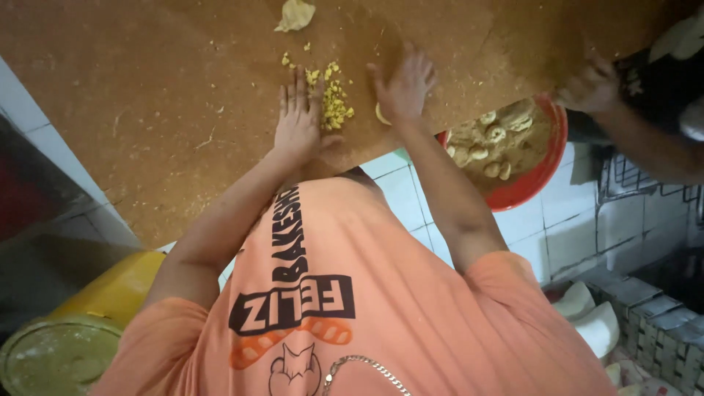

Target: Filling small pieces of dough with a yellow mixture and shaping them into balls on a wooden surface.

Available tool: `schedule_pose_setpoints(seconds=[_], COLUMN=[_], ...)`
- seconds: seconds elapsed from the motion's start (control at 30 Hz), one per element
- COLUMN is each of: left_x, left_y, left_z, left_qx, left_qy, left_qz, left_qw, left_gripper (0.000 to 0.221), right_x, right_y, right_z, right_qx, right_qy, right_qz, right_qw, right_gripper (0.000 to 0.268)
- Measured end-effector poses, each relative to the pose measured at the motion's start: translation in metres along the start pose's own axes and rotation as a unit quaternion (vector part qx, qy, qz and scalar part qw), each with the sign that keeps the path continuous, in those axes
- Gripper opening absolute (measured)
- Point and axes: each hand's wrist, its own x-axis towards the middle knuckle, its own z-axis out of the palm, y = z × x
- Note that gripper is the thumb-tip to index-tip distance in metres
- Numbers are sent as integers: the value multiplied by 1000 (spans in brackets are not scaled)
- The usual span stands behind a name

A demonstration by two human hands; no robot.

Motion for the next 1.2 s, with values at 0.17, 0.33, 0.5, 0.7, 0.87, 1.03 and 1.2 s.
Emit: schedule_pose_setpoints(seconds=[0.17, 0.33, 0.5, 0.7, 0.87, 1.03, 1.2], left_x=[-32, -39, -49, -69, -66, -56, -36], left_y=[4, 12, -10, -49, -61, -48, -43], left_z=[-34, -1, -12, -37, -30, -37, -9], left_qx=[-231, -445, -656, -727, -713, -781, -810], left_qy=[116, 129, 163, 167, 209, 152, 154], left_qz=[40, 119, -98, -251, -289, -295, -303], left_qw=[965, 878, 731, 616, 603, 529, 478], left_gripper=[87, 93, 30, 26, 32, 27, 28], right_x=[-41, -83, -71, -60, -50, -47, -44], right_y=[50, 10, -53, -70, -83, -92, -86], right_z=[0, 12, -18, 26, 24, 31, 35], right_qx=[-5, 291, 342, 224, 220, 151, 152], right_qy=[-37, 29, -47, -91, -129, -65, 3], right_qz=[-49, -160, -146, -168, -114, -225, -298], right_qw=[998, 943, 927, 956, 960, 960, 942], right_gripper=[32, 31, 21, 63, 77, 43, 22])
